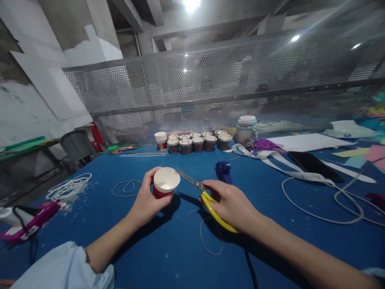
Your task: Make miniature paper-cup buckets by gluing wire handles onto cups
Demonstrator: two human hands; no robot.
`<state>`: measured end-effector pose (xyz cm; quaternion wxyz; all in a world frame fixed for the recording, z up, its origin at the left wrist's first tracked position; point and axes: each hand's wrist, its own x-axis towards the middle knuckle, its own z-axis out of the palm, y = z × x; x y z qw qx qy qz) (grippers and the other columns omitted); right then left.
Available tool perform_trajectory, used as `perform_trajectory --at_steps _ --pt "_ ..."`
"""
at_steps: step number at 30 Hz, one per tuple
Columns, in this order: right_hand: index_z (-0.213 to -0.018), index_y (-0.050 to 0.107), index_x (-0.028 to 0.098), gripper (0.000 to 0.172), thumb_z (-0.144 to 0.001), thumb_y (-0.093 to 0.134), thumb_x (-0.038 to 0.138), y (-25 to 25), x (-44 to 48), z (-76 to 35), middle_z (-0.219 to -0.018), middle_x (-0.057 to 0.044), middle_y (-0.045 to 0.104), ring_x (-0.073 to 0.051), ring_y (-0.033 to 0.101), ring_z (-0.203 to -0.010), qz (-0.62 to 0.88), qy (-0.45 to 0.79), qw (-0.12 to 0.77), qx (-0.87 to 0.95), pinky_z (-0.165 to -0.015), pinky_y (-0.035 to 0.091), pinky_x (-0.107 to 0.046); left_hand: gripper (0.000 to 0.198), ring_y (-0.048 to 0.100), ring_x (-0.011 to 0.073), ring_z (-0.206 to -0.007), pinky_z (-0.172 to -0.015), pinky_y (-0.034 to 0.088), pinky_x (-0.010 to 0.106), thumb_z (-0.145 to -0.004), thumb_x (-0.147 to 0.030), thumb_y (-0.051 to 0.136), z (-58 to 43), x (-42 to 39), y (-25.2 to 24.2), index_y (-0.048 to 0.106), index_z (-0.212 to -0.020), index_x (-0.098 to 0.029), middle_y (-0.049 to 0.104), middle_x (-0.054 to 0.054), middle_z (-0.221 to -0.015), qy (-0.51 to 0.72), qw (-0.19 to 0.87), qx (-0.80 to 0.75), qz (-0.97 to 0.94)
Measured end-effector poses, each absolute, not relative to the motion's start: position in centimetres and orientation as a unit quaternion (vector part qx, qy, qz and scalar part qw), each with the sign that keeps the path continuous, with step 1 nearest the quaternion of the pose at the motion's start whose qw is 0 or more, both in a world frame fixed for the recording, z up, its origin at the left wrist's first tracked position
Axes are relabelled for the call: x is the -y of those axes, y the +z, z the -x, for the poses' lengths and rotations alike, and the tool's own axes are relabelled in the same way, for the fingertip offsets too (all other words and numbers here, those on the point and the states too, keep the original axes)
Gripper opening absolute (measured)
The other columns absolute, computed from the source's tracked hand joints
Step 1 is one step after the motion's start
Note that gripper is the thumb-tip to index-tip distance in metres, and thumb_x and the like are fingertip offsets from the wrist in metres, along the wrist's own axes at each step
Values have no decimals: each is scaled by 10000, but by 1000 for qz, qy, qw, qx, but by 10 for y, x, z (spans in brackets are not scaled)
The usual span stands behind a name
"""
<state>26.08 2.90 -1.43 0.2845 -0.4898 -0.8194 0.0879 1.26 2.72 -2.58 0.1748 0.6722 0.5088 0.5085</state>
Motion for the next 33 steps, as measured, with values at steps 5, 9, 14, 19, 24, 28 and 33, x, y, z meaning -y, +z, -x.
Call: perform_trajectory --at_steps 5,9,14,19,24,28,33 --pt "-1186 634 226 350 -844 588 287 -14 -28 -262 -939 -62 703 -225 659 -792 492 41 259 830 -655 462 -306 650 568 241 -1147 -996 447 393 -654 -242 713 -13 -27 -26 429 -1238 -222 540 89 -1245 504 129 -505 -688" --pt "-1207 630 227 371 -841 589 271 -12 -26 -262 -965 -65 699 -241 663 -799 502 13 234 833 -615 433 -299 605 567 240 -1147 -1007 444 400 -669 -233 707 -14 -27 -26 442 -1212 -215 545 88 -1228 500 80 -488 -711" --pt "-1176 656 207 348 -838 606 272 -12 -26 -261 -925 -70 714 -220 653 -760 494 43 248 832 -642 448 -300 585 571 236 -1134 -996 455 404 -688 -231 700 -13 -28 -27 437 -1210 -218 546 85 -1212 493 46 -476 -726" --pt "-1092 689 202 291 -819 639 291 -12 -26 -258 -945 -58 734 -193 642 -742 478 121 298 817 -644 459 -286 591 560 249 -1150 -1003 447 425 -691 -231 701 -12 -28 -27 427 -1215 -212 540 92 -1212 495 21 -467 -732" --pt "-1157 656 206 325 -848 598 288 -13 -26 -258 -962 -71 714 -217 652 -796 499 84 264 821 -676 456 -306 583 562 254 -1140 -989 453 422 -686 -234 702 -13 -28 -26 433 -1203 -216 542 88 -1204 488 27 -475 -732" --pt "-1211 628 220 362 -860 571 288 -13 -24 -259 -963 -76 701 -234 658 -793 514 40 229 825 -633 437 -301 573 578 248 -1104 -962 466 405 -674 -246 709 -15 -26 -25 443 -1181 -219 552 78 -1181 485 42 -487 -725" --pt "-1181 648 202 351 -845 590 287 -12 -23 -259 -968 -86 710 -227 656 -786 505 65 254 822 -634 446 -298 560 578 239 -1090 -952 466 390 -678 -239 711 -14 -26 -25 450 -1173 -220 556 73 -1167 485 32 -478 -732"
